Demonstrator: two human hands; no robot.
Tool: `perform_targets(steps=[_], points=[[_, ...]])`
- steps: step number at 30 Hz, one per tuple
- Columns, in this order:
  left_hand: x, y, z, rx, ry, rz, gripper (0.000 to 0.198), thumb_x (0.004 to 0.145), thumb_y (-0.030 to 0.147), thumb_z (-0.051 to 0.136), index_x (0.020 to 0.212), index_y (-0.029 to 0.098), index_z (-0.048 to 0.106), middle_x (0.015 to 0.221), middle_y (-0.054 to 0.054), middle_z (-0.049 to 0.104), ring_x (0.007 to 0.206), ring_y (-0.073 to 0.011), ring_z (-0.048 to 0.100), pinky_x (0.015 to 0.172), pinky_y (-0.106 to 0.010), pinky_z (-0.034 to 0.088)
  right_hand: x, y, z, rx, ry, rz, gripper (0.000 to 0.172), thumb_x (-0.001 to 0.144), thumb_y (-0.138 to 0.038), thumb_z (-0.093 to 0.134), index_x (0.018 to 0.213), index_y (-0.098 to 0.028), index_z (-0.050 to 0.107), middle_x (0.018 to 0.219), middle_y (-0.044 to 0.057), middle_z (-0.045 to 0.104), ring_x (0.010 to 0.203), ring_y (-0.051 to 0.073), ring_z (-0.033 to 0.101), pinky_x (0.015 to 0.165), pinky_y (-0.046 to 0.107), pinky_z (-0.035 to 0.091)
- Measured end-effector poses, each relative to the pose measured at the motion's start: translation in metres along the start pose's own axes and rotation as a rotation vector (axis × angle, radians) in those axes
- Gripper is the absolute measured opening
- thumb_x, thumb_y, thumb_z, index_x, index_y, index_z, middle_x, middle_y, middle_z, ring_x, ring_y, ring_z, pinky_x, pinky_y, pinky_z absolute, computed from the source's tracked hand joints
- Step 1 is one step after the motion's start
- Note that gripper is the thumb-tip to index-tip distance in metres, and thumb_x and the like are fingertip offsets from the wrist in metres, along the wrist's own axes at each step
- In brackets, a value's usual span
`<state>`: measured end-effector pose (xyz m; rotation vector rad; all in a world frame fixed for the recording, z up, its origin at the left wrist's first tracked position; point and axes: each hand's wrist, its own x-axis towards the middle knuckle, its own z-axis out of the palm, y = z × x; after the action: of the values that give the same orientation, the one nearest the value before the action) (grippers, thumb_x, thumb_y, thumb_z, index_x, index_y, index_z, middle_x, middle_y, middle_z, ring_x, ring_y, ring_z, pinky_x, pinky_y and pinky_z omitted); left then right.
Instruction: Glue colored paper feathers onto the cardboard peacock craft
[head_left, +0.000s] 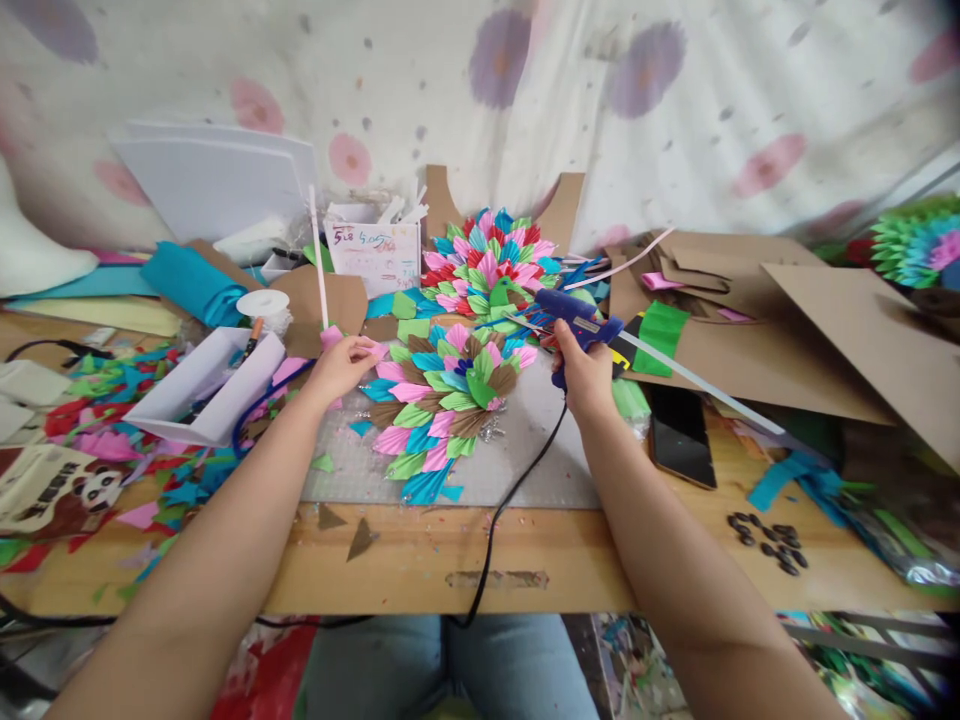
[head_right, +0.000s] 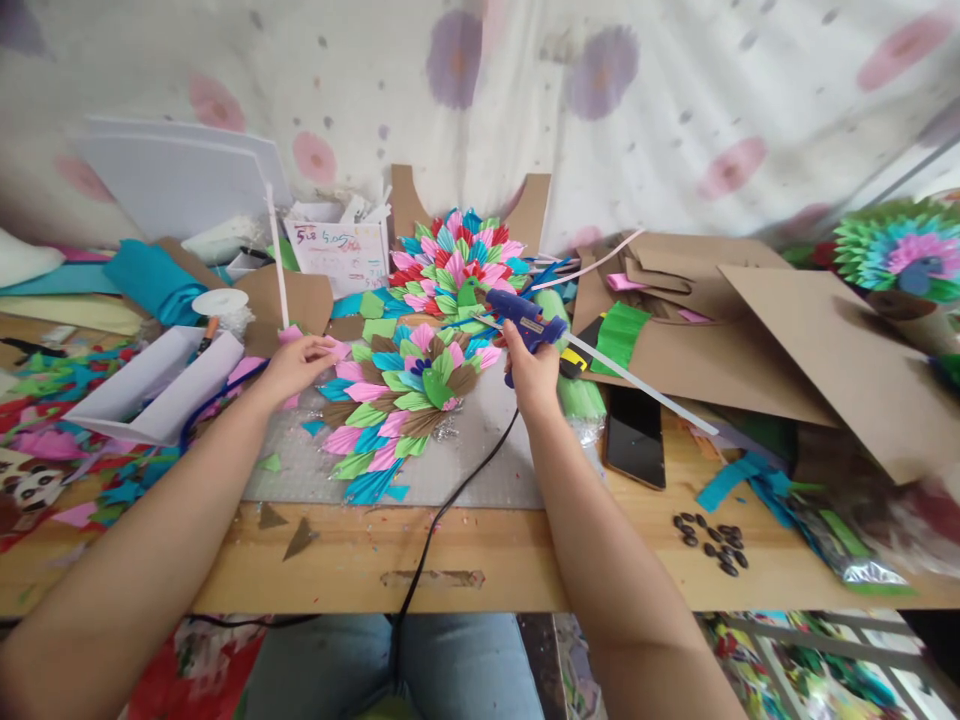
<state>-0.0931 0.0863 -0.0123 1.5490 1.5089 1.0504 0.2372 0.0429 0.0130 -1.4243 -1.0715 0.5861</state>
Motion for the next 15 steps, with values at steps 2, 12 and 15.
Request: perform_targets(steps=[2,12,15], points=[[0.0008,-0.0010,0.0006,-0.010,-0.009,0.001,0.046,0.053,0.043,0.074,0.088,0.017,0.062,0.079,-0.005,0.068,0.080,-0.0208,0.064,0.077,-0.033,0.046,-0.0003,0.0005,0.0001,-0.020,-0.007,0.000,0.043,0.075,-0.060,0.051,0.064,-0.019,0.057,0.051,0.000,0.051,0.042,0.009,0.042,0.042,0.025,0.037],[0.0017,-0.0065,0.0041,0.128,0.053,0.054,0.041,0.060,0.036,0.069,0.096,0.019,0.058,0.075,-0.002,0.066,0.072,-0.0183,0.062,0.068,-0.029,0.045,-0.0021,-0.0034,0.0001,-0.026,-0.016,-0.003,0.042,0.076,-0.058,0.051,0.065,-0.019,0.059,0.050,-0.001,0.049,0.042,0.010,0.042,0.043,0.025,0.036],[0.0019,-0.0053,0.0032,0.177,0.082,0.049,0.040,0.064,0.039,0.067,0.098,0.019,0.059,0.080,-0.004,0.068,0.075,-0.0193,0.063,0.071,-0.030,0.045,-0.0018,-0.0012,-0.0001,-0.003,-0.024,0.002,0.043,0.074,-0.060,0.053,0.065,-0.019,0.060,0.049,-0.001,0.048,0.043,0.010,0.042,0.044,0.025,0.037]])
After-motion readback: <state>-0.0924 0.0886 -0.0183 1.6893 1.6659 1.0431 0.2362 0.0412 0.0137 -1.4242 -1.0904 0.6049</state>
